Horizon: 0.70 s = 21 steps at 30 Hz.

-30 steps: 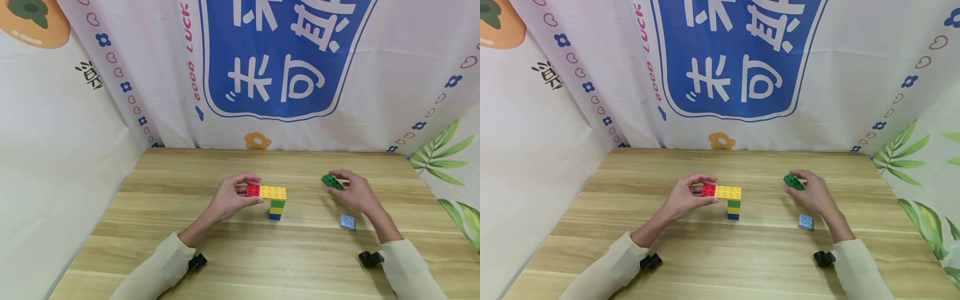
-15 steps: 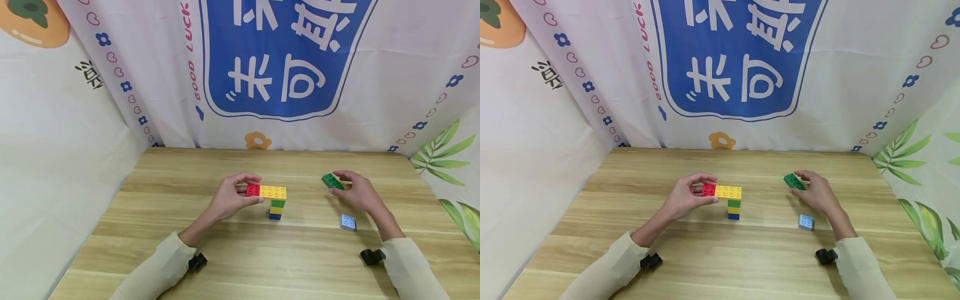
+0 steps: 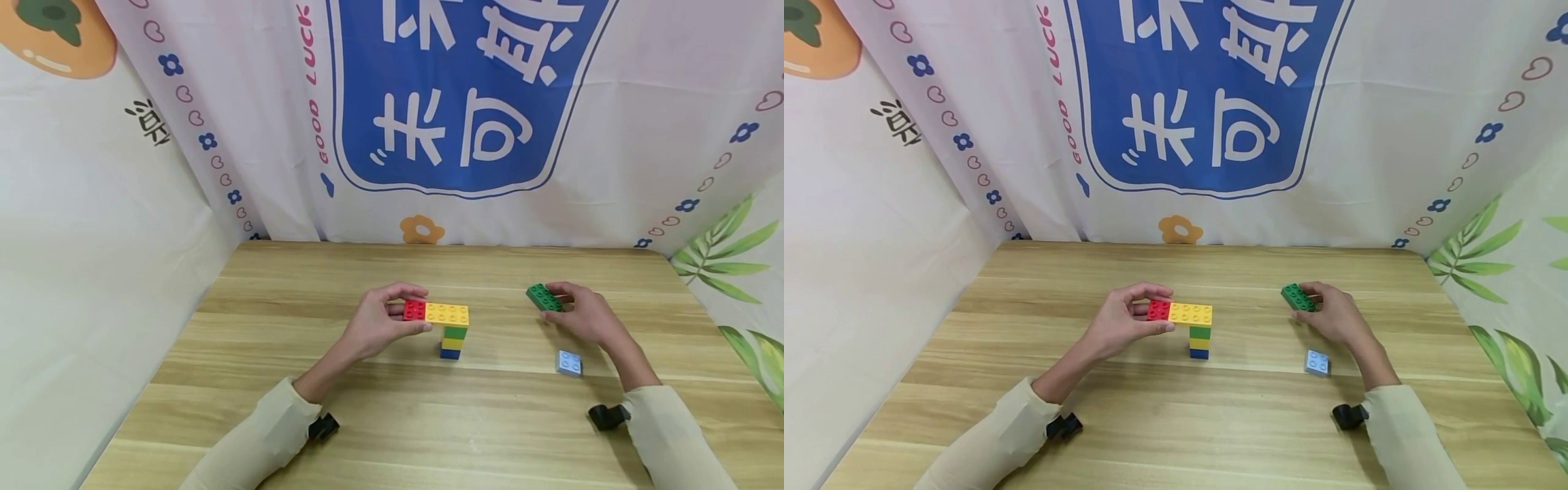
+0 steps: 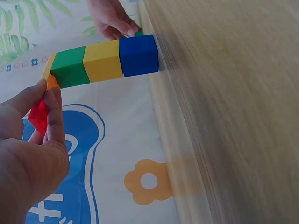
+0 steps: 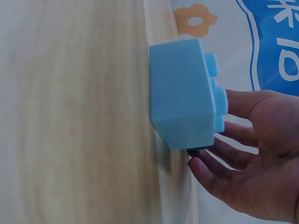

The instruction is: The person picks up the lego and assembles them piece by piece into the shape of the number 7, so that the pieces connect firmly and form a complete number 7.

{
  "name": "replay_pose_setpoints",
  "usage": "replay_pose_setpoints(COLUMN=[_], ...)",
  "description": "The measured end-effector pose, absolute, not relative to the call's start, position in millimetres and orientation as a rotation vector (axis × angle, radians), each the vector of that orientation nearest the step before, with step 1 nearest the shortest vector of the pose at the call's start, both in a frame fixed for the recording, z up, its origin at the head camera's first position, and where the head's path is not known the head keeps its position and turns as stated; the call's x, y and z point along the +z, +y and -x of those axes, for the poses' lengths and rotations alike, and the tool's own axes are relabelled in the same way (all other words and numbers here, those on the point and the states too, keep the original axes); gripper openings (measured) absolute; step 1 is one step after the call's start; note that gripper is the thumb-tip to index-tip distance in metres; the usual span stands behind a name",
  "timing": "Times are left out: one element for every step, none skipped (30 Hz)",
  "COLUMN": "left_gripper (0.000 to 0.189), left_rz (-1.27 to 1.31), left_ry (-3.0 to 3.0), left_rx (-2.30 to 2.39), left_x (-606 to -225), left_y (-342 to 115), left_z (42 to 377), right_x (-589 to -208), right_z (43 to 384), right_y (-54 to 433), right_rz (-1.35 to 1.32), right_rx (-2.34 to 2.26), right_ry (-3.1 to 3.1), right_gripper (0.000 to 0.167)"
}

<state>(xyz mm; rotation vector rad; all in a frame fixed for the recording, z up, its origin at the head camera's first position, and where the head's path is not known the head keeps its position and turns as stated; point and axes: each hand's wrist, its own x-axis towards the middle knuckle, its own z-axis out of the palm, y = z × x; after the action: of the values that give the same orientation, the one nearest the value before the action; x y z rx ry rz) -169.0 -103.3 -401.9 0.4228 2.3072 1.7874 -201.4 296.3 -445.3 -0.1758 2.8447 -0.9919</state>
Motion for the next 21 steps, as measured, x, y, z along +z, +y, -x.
replay_pose_setpoints(left_gripper=[0.048, 0.047, 0.047, 0.047, 0.046, 0.046, 0.046, 0.046, 0.046, 0.046, 0.046, 0.046, 0.046, 0.046, 0.046, 0.046, 0.046, 0.046, 0.046, 0.046, 0.046], left_rz=[-0.422, -0.423, -0.424, -0.424, -0.424, -0.424, -0.423, -0.423, -0.421, -0.418, -0.417, -0.415, -0.413, -0.414, -0.411, -0.411, -0.411, -0.410, -0.412, -0.413, -0.414], left_ry=[2.311, 2.315, 2.320, 2.326, 2.330, 2.334, 2.338, 2.340, 2.343, 2.344, 2.345, 2.347, 2.349, 2.348, 2.349, 2.348, 2.346, 2.346, 2.345, 2.342, 2.341], left_rx=[1.785, 1.782, 1.779, 1.775, 1.772, 1.770, 1.766, 1.764, 1.762, 1.759, 1.759, 1.757, 1.755, 1.756, 1.755, 1.755, 1.756, 1.755, 1.756, 1.757, 1.758], left_x=[-402.1, -402.3, -402.5, -402.6, -402.7, -402.7, -402.7, -402.5, -402.3, -402.2, -402.0, -401.8, -401.7, -401.6, -401.5, -401.5, -401.5, -401.7, -401.8, -402.0, -402.2], left_y=[-103.3, -103.2, -103.2, -103.2, -103.1, -103.1, -103.2, -103.2, -103.3, -103.3, -103.4, -103.4, -103.4, -103.3, -103.3, -103.2, -103.2, -103.2, -103.1, -103.1, -103.1], left_z=[169.0, 169.1, 169.1, 169.2, 169.2, 169.2, 169.3, 169.2, 169.2, 169.2, 169.2, 169.2, 169.2, 169.1, 169.1, 169.2, 169.3, 169.3, 169.4, 169.5, 169.6], right_x=[-445.1, -445.0, -445.3, -445.4, -445.7, -446.0, -446.2, -446.5, -446.8, -446.9, -446.9, -446.6, -446.4, -446.6, -446.7, -446.5, -446.1, -445.6, -445.3, -445.3, -444.9], right_z=[201.4, 201.5, 201.9, 202.2, 202.5, 202.8, 202.9, 203.2, 203.5, 203.7, 203.8, 203.6, 203.5, 203.7, 203.8, 203.6, 203.2, 202.7, 202.4, 202.2, 202.0], right_y=[296.1, 296.1, 296.0, 296.0, 296.1, 296.0, 296.1, 296.2, 296.3, 296.2, 295.9, 295.8, 295.7, 295.8, 296.0, 296.0, 295.9, 295.7, 295.3, 295.2, 294.8], right_rz=[0.171, 0.168, 0.165, 0.161, 0.158, 0.156, 0.153, 0.149, 0.144, 0.138, 0.135, 0.131, 0.126, 0.125, 0.125, 0.125, 0.126, 0.127, 0.128, 0.129, 0.129], right_rx=[-0.987, -0.979, -0.971, -0.963, -0.954, -0.947, -0.942, -0.939, -0.940, -0.942, -0.942, -0.941, -0.941, -0.940, -0.939, -0.936, -0.934, -0.931, -0.930, -0.927, -0.924], right_ry=[2.847, 2.850, 2.857, 2.862, 2.869, 2.875, 2.880, 2.884, 2.886, 2.887, 2.888, 2.888, 2.887, 2.889, 2.891, 2.892, 2.894, 2.895, 2.897, 2.899, 2.900], right_gripper=[0.068, 0.067, 0.067, 0.066, 0.065, 0.064, 0.063, 0.062, 0.061, 0.060, 0.059, 0.059, 0.059, 0.059, 0.059, 0.059, 0.059, 0.060, 0.059, 0.059, 0.058])
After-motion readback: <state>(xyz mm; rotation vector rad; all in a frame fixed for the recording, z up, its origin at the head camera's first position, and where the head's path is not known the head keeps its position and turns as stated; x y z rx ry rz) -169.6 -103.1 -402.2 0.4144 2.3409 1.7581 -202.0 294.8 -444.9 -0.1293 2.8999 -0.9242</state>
